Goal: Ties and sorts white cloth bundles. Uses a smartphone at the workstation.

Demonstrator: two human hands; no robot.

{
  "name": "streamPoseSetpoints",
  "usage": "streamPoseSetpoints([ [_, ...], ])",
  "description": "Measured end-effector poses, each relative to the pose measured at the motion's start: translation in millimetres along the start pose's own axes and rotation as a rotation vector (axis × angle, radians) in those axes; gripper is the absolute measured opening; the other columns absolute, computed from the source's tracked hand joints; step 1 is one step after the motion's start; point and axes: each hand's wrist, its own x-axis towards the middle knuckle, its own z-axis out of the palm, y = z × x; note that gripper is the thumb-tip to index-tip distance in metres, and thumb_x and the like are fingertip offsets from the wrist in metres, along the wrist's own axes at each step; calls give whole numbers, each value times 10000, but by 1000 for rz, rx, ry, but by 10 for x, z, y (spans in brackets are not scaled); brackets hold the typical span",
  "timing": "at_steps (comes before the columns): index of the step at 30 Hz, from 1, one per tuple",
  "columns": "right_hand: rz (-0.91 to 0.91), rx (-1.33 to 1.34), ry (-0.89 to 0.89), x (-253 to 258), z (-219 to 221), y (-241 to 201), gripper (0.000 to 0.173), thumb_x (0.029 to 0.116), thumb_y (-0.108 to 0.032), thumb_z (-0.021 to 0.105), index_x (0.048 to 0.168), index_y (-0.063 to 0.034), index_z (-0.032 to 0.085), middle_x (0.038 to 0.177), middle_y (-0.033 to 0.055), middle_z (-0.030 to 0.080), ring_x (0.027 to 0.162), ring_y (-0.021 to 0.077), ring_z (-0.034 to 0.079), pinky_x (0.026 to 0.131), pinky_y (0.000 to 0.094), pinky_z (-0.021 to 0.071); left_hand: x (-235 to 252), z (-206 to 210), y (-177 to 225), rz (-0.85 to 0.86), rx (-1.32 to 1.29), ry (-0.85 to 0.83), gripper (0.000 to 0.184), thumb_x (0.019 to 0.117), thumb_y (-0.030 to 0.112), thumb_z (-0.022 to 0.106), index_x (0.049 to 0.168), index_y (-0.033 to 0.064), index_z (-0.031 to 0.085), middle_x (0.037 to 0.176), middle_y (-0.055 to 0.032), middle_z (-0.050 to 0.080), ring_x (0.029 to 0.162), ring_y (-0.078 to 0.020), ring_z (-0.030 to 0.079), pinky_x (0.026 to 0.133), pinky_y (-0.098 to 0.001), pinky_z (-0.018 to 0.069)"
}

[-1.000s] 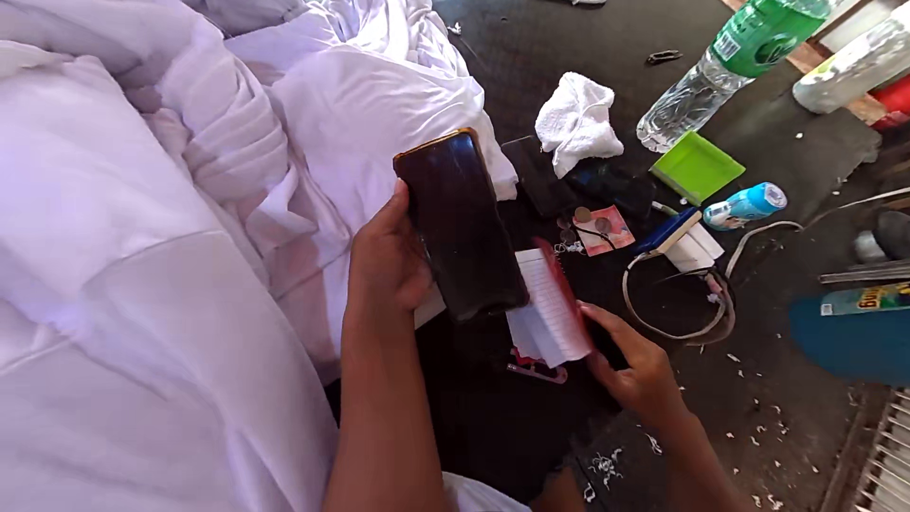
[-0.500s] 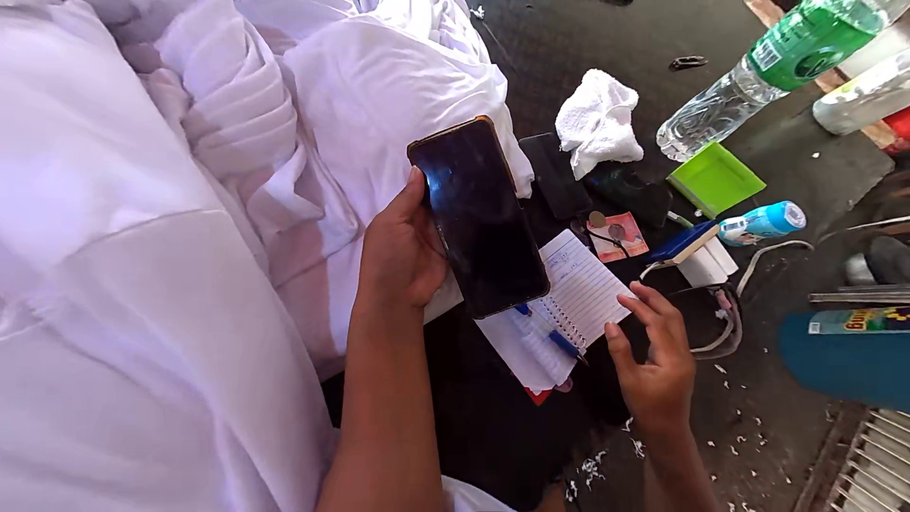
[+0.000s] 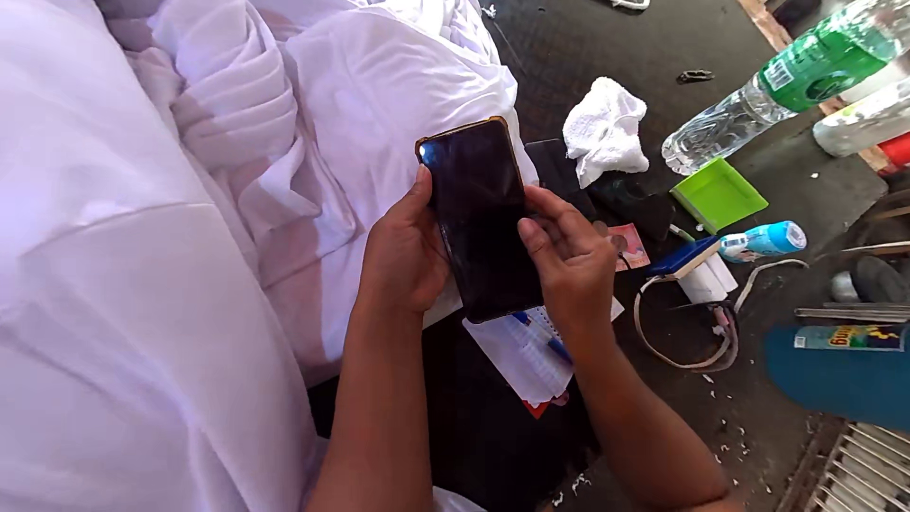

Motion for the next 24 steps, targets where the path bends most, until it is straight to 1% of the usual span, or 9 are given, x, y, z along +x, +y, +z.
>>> streamPoseSetpoints([
  [5,-37,64,105,-174,97,-1,259,978,-20,632,1209,95,647,1227,152,669,1042,77,687,882,205,581,-14,-20,11,17,66,-11,432,1113,441,280,1283,206,600,1125,39,713,1013,-81,705,847,-286,604],
  [8,-81,63,101,-201,134,28,255,982,-19,616,1197,115,637,1252,190,647,1099,116,671,903,217,572,-16,-10,15,40,67,14,412,1117,413,285,1263,202,607,1114,38,717,1012,-83,708,850,-276,604],
  [13,-39,53,7,-229,175,44,392,985,-46,578,1348,100,576,1391,218,584,1235,190,620,985,280,546,1,-5,-13,85,78,82,425,1119,412,264,1305,194,578,1138,25,715,1036,-96,711,864,-294,611],
  [16,3,2,-40,-216,171,77,483,976,-95,605,1421,74,522,1437,214,552,1276,205,592,1006,304,529,12,2,-13,97,80,78,427,1120,414,253,1330,198,556,1166,24,705,1068,-98,700,889,-298,602],
  [19,-43,-106,-53,-213,96,86,506,962,-147,631,1412,61,531,1514,236,459,1343,268,528,1034,361,512,8,10,-20,98,59,36,429,1124,402,238,1333,195,550,1183,23,695,1087,-101,691,906,-306,594],
  [21,-196,-140,-28,-257,-8,-10,421,980,-177,611,1336,44,580,1472,226,487,1317,261,533,1034,366,509,5,28,-25,82,44,35,432,1120,418,256,1303,194,576,1149,22,708,1048,-97,701,878,-308,602],
  [22,-280,-87,-51,-310,-73,-128,341,1006,-176,589,1282,23,613,1408,182,548,1304,225,546,1048,352,504,6,28,-24,76,36,39,432,1118,426,266,1295,194,584,1131,22,712,1030,-96,703,867,-307,604],
  [23,-351,14,-110,-386,-131,-291,249,1017,-163,573,1191,-5,655,1282,124,632,1236,177,594,1026,320,524,7,20,-20,66,35,40,437,1116,435,268,1289,196,589,1115,24,716,1013,-95,706,857,-305,605],
  [24,-398,144,-213,-475,-191,-487,190,1035,-166,572,1103,-27,681,1136,91,696,1119,142,652,972,279,549,9,6,-16,56,40,42,441,1115,440,269,1285,193,593,1105,19,721,1000,-98,711,847,-304,609],
])
